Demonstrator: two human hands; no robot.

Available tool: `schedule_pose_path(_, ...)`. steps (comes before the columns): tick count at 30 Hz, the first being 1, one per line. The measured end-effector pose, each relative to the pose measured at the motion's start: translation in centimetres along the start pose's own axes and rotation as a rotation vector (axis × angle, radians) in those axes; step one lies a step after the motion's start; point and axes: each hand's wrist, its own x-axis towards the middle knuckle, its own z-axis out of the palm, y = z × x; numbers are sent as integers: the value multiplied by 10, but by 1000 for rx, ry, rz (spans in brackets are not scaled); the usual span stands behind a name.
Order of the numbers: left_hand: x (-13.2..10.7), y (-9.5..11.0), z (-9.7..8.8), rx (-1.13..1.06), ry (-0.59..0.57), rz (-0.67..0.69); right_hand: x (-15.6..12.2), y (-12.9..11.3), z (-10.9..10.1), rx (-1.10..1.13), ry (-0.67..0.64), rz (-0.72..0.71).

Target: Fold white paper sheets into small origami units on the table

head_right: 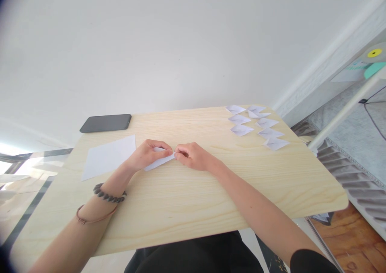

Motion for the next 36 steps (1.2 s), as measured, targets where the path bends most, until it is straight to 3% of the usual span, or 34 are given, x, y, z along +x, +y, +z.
schedule_pose_path(7,-1,0,0,-18,-14,-8,-1,1,-2,50,-70,14)
schedule_pose_path(12,0,-1,1,-12,-10,31,1,2,2,-22,31,-31)
schedule_pose_path(19,0,0,-1,7,-16,15,-1,2,-4,47,-62,5)
schedule_pose_path(25,0,0,0,24,-12,23,0,2,-1,22,9,-20)
schedule_pose_path(32,-1,2,0,-12,-23,-27,-1,2,-2,52,2,-6)
schedule_pose_path(36,-1,3,1,-1,-11,-34,0,3,1,-17,93,-37)
